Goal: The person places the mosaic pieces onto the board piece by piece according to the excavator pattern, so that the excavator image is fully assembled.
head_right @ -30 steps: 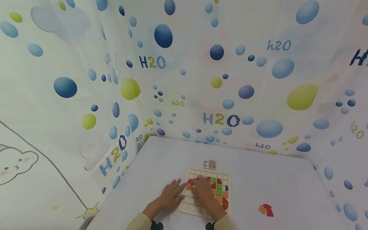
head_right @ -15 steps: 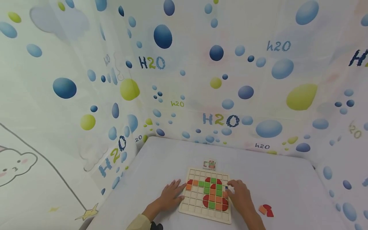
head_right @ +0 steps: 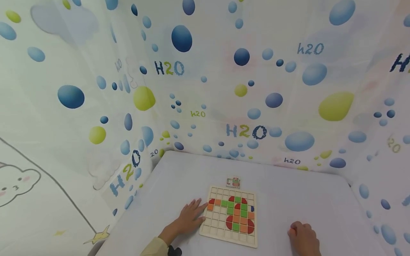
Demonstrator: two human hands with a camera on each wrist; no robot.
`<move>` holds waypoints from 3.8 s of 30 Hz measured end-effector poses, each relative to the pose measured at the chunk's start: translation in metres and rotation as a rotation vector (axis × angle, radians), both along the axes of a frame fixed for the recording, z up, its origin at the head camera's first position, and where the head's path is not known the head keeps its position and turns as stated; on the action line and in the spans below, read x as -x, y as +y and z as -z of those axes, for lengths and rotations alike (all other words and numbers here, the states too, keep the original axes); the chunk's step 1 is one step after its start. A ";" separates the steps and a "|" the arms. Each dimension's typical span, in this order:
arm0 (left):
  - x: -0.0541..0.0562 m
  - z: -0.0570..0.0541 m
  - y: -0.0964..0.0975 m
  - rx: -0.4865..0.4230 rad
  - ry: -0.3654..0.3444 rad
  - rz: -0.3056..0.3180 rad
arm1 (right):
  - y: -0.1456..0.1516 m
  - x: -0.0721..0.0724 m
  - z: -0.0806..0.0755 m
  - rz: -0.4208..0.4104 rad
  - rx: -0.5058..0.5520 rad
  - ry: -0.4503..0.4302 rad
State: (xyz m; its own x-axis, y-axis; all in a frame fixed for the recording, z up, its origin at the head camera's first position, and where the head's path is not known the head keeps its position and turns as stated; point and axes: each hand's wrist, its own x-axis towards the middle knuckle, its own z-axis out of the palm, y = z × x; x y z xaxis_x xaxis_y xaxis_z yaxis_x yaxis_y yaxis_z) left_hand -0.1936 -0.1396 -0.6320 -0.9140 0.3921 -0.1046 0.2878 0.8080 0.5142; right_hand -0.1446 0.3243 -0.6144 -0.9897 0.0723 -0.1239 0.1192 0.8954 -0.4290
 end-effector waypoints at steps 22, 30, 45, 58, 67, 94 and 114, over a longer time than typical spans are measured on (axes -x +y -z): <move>0.000 -0.004 0.000 0.016 -0.006 -0.014 | -0.023 0.005 0.008 0.065 0.067 0.004; -0.001 -0.004 0.000 -0.016 -0.012 -0.003 | -0.022 0.013 0.010 0.127 0.070 -0.021; -0.001 0.000 -0.001 -0.032 0.023 0.004 | -0.029 0.027 0.011 0.160 0.086 -0.019; 0.000 -0.002 0.002 0.001 0.005 -0.013 | -0.080 0.063 0.008 0.153 0.052 0.080; 0.001 -0.001 0.002 0.014 -0.003 -0.013 | -0.135 0.067 -0.009 0.062 0.119 0.111; 0.003 0.005 -0.001 -0.019 -0.017 0.008 | -0.269 0.051 0.006 -0.468 -0.004 0.267; 0.002 -0.003 0.000 0.029 0.007 0.003 | -0.270 0.049 0.001 -0.485 0.029 0.322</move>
